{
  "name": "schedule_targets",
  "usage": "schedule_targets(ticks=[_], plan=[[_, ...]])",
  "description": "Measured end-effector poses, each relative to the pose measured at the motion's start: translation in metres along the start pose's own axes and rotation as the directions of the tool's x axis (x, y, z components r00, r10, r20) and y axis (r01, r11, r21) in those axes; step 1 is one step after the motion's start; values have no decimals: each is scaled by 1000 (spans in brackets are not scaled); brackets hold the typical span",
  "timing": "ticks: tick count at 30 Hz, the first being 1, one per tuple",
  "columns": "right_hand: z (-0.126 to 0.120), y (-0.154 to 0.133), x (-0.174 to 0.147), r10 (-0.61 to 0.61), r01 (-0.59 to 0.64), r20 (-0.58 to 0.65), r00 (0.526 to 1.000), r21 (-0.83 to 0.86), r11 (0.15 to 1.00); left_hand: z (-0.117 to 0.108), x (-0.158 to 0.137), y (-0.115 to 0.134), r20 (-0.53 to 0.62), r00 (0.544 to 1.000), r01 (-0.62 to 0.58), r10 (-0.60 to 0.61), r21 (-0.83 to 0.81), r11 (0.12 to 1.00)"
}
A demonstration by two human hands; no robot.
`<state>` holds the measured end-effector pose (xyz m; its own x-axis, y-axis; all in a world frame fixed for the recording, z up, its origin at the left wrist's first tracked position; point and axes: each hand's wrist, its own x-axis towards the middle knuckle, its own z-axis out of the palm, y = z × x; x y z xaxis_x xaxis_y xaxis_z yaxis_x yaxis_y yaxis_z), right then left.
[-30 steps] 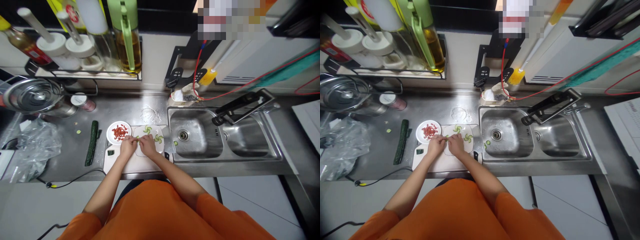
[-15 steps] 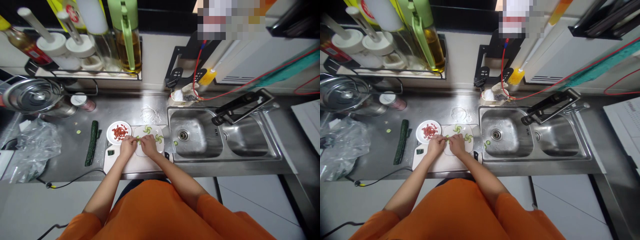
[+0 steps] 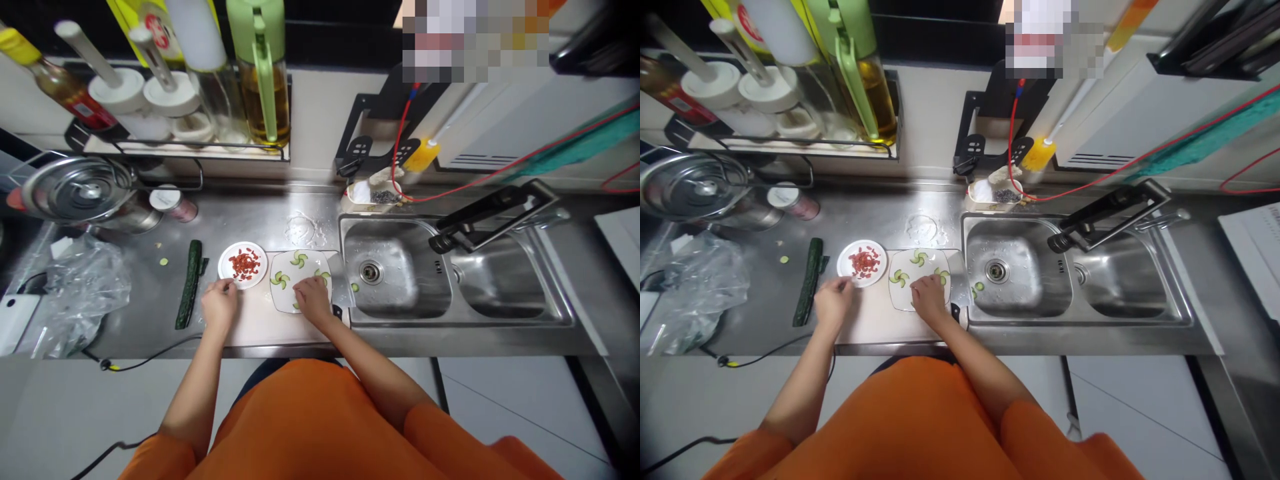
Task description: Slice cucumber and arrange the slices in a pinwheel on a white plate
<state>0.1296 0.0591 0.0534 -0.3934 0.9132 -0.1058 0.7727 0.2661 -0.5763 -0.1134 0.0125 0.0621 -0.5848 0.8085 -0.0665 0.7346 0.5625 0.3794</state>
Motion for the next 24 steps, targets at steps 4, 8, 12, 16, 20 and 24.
schedule_targets(ticks=[4, 8, 12, 16, 20, 24], plan=[[-3, 1, -11, 8, -8, -6, 1000, -4, 1000, -3, 4, -9, 11, 999, 42, -43, 88, 995], [-5, -1, -15, 10, -10, 11, 1000, -16, 1000, -1, 12, 0, 45, 998, 42, -47, 109, 993], [-6, -3, -16, 2, -2, 29, 1000, -21, 1000, 1, 21, 6, 90, 994, 53, -68, 165, 985], [-6, -1, -16, 8, -7, 25, 1000, -26, 1000, 2, 26, 6, 119, 987, 79, -106, 217, 973], [-8, 0, -16, 0, 1, 22, 1000, -32, 1000, 3, 28, 6, 138, 986, 63, -92, 206, 977], [-8, 2, -17, 1, 0, 21, 1000, -34, 999, 3, 29, 7, 145, 987, 46, -74, 184, 982]])
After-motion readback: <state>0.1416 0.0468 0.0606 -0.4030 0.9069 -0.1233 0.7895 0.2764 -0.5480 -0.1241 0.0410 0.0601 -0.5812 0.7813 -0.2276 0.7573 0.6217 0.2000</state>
